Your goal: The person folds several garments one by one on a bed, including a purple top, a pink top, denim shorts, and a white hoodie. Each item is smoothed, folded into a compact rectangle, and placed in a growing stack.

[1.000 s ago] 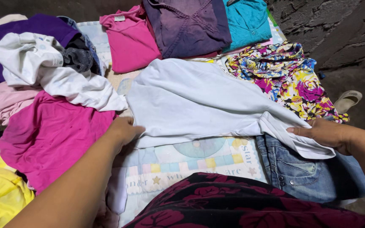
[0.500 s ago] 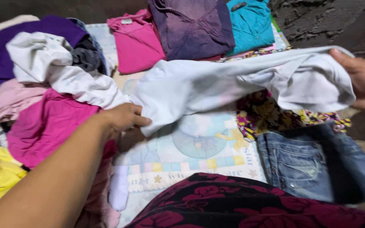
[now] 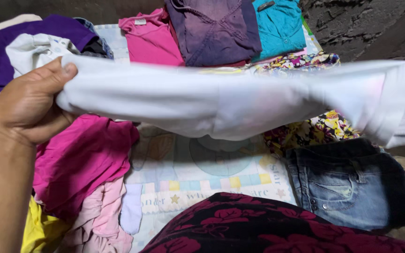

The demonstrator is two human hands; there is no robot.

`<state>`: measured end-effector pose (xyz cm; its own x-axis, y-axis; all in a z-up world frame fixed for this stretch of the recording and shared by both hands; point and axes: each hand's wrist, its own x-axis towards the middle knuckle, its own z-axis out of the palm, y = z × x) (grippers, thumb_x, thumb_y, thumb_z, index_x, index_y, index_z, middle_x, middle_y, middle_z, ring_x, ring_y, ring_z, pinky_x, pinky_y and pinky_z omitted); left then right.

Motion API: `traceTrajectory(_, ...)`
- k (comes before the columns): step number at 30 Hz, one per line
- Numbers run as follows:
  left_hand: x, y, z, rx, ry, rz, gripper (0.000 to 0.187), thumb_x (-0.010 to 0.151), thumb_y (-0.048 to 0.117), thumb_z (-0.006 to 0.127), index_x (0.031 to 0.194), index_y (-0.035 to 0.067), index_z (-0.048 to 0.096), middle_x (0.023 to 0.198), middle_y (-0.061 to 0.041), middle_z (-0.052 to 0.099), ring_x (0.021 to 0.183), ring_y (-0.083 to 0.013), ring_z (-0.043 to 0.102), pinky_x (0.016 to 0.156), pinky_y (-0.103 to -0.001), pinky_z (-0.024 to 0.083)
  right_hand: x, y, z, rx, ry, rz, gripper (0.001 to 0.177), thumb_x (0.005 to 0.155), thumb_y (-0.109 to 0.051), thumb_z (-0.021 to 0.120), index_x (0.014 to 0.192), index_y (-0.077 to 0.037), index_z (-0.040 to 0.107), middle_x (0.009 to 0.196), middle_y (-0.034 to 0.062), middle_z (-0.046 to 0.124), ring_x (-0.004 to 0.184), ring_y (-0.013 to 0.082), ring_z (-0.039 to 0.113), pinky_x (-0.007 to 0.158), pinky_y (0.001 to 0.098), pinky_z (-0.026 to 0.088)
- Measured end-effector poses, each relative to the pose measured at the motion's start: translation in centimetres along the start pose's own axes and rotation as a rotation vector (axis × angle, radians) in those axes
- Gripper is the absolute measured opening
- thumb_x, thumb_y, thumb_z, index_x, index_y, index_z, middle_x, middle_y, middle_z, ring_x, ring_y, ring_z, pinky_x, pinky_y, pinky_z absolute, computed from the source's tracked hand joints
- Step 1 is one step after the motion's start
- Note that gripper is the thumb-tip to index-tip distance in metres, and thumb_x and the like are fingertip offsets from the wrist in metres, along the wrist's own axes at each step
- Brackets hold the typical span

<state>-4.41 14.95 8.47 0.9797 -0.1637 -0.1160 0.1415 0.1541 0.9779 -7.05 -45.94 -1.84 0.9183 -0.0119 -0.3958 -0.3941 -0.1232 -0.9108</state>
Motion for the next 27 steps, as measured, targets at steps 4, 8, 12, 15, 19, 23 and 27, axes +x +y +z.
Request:
traceTrajectory(4,4.9,-5.8,-0.8,0.104,0.193,-0.269,0.034,0.098,0.021,0.060,0.131,0.012,0.059,0.117,-0.004,0.070,0.102,-0.0186,0.068,0.092,-0.039,0.057,0.7,-0.2,-0.4,-0.035,-0.002,-0.029,0.054,0.100,-0.049,0.054,0.129,-0.003,0.061,0.110,0.0188,0.070,0.092,0.0292,0.067,0.084,0.0465,0.051)
traceTrajectory(8,8.6,-10.1,-0.2,0.261,0.352,-0.378,0.034,0.096,0.024,0.063,0.129,0.015,0.063,0.117,-0.003,0.072,0.102,-0.0188,0.067,0.094,-0.038,0.055,1.6,-3.1,-3.4,-0.047,0.151,-0.122,0.053,0.098,-0.047,0.057,0.126,-0.002,0.063,0.106,0.0199,0.071,0.088,0.0296,0.067,0.080,0.0458,0.052)
traceTrajectory(12,9.1,-4.8,-0.2,0.267,0.408,-0.208,0.032,0.097,0.027,0.062,0.126,0.014,0.067,0.115,-0.006,0.075,0.101,-0.0210,0.069,0.094,-0.039,0.054,3.9,-5.9,-5.9,-0.061,0.320,-0.233,0.052,0.096,-0.046,0.061,0.122,-0.001,0.064,0.102,0.0211,0.071,0.083,0.0299,0.068,0.076,0.0451,0.053)
traceTrajectory(15,7.8,-1.7,1.0,0.256,0.390,-0.126,0.032,0.098,0.030,0.060,0.123,0.013,0.070,0.114,-0.008,0.077,0.100,-0.0226,0.070,0.094,-0.039,0.054,4.2,-4.3,-7.5,-0.116,0.416,-0.247,0.052,0.095,-0.046,0.064,0.120,0.000,0.065,0.099,0.0219,0.072,0.080,0.0302,0.069,0.073,0.0446,0.053)
traceTrajectory(19,4.8,-0.6,2.4,0.315,0.286,-0.120,0.033,0.099,0.033,0.059,0.120,0.012,0.074,0.112,-0.011,0.079,0.099,-0.0248,0.071,0.094,-0.039,0.054,4.5,-0.5,-9.5,-0.251,0.456,-0.135,0.051,0.093,-0.044,0.068,0.117,0.001,0.067,0.095,0.0231,0.073,0.075,0.0306,0.069,0.070,0.0439,0.054)
traceTrajectory(23,0.8,-3.5,2.6,0.598,0.117,-0.320,0.036,0.101,0.036,0.057,0.117,0.011,0.078,0.111,-0.014,0.082,0.098,-0.0269,0.072,0.094,-0.040,0.054,4.3,3.9,-11.9,-0.395,0.352,0.066,0.050,0.091,-0.043,0.071,0.113,0.002,0.068,0.091,0.0242,0.074,0.071,0.0310,0.070,0.066,0.0433,0.054)
traceTrajectory(27,-3.2,-12.2,2.8,1.117,-0.364,-0.339,0.034,0.096,0.035,0.058,0.117,0.018,0.079,0.114,-0.002,0.078,0.103,-0.0162,0.070,0.098,-0.031,0.049,-0.8,12.1,-14.7,-0.471,0.181,0.344,0.050,0.089,-0.042,0.075,0.110,0.003,0.070,0.087,0.0253,0.075,0.067,0.0314,0.070,0.062,0.0426,0.055)
